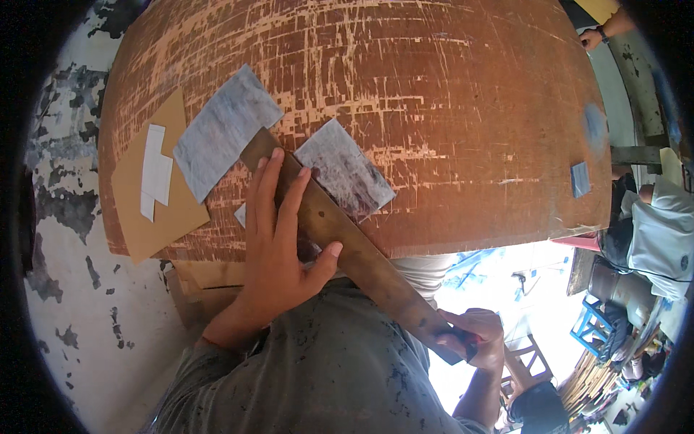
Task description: The person cuts marked sections on a paper template using a utility knife. They then place a metal ruler over plastic sheets to guide cuts with the knife before trimming the corners freehand.
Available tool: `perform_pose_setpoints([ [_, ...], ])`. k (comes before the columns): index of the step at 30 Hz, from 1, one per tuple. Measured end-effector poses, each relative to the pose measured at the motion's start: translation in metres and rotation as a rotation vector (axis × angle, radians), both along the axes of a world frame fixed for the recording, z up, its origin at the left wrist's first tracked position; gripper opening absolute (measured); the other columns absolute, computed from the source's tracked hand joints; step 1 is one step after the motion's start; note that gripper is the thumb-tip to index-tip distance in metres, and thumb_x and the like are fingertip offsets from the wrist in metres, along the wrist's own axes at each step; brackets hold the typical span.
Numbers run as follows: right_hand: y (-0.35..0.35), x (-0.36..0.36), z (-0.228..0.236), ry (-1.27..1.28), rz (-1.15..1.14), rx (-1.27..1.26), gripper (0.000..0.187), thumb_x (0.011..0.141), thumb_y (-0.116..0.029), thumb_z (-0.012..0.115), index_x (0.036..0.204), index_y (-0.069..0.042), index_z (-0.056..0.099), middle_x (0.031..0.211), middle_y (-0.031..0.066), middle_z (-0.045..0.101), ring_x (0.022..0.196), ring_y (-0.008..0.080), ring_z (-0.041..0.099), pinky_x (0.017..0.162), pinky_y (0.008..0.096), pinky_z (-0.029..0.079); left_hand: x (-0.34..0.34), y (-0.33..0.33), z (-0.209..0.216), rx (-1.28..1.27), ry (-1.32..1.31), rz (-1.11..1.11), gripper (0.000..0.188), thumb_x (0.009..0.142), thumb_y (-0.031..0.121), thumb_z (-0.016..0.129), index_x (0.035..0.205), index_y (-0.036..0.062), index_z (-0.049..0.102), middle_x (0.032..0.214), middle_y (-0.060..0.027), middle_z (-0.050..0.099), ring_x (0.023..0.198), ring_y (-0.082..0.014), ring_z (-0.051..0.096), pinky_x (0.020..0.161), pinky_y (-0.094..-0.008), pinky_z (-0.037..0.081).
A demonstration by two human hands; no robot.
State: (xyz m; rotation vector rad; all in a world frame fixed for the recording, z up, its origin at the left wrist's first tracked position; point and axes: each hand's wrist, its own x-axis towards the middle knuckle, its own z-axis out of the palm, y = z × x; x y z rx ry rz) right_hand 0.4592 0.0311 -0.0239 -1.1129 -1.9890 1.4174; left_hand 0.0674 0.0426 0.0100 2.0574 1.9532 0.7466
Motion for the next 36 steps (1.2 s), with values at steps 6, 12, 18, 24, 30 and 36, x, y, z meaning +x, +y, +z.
perform_pose_setpoints([
  [6,-0.005,0.003,-0.008,0.025,-0.021,-0.032,0.057,0.080,-0.040,0.099,0.120,-0.002,0.084,0.060,0.0000,0.067,0.050,0.0124,0.053,0.052,0.0307,0.039,0.002,0.002,-0.008,-0.028,0.032,0.025,0.090,0.096,0.049,0.073,0.164,-0.0022,0.043,0.176,-0.0297,0.033,0.163,-0.0530,0.028,0.126,-0.0714,0.024],
  [12,-0.014,0.010,-0.014,0.065,-0.059,-0.113,0.058,0.079,-0.036,0.101,0.122,-0.001,0.083,0.062,0.0022,0.071,0.052,0.0107,0.056,0.051,0.0284,0.041,0.003,0.003,-0.011,-0.072,0.104,0.029,0.093,0.096,0.055,0.069,0.166,-0.0014,0.043,0.176,-0.0300,0.033,0.164,-0.0529,0.027,0.130,-0.0679,0.019],
  [18,-0.013,0.010,-0.011,0.094,-0.073,-0.181,0.059,0.077,-0.031,0.103,0.122,0.000,0.083,0.063,0.0031,0.070,0.053,0.0103,0.057,0.051,0.0277,0.040,0.002,0.004,-0.011,-0.109,0.128,0.026,0.095,0.097,0.061,0.066,0.166,-0.0010,0.043,0.176,-0.0305,0.033,0.164,-0.0529,0.027,0.130,-0.0680,0.019],
  [24,-0.010,0.009,-0.007,0.087,-0.059,-0.200,0.059,0.077,-0.031,0.103,0.123,0.000,0.083,0.062,0.0019,0.067,0.054,0.0103,0.056,0.050,0.0277,0.039,0.003,0.004,-0.009,-0.133,0.146,0.028,0.096,0.098,0.062,0.065,0.167,-0.0006,0.042,0.176,-0.0309,0.033,0.164,-0.0527,0.027,0.130,-0.0684,0.017],
  [30,-0.012,0.013,-0.007,0.075,-0.051,-0.233,0.060,0.077,-0.031,0.103,0.124,-0.001,0.082,0.060,0.0009,0.061,0.053,0.0099,0.054,0.050,0.0291,0.036,0.003,0.004,-0.007,-0.152,0.130,0.019,0.103,0.093,0.063,0.070,0.168,-0.0009,0.038,0.176,-0.0327,0.029,0.164,-0.0550,0.024,0.129,-0.0698,0.016],
  [36,-0.008,0.008,-0.002,0.095,-0.034,-0.257,0.060,0.077,-0.027,0.103,0.126,-0.001,0.082,0.061,0.0018,0.064,0.054,0.0096,0.054,0.052,0.0292,0.035,0.003,0.005,-0.005,-0.148,0.106,0.011,0.111,0.088,0.065,0.074,0.168,-0.0015,0.036,0.176,-0.0345,0.028,0.164,-0.0566,0.024,0.129,-0.0710,0.015],
])
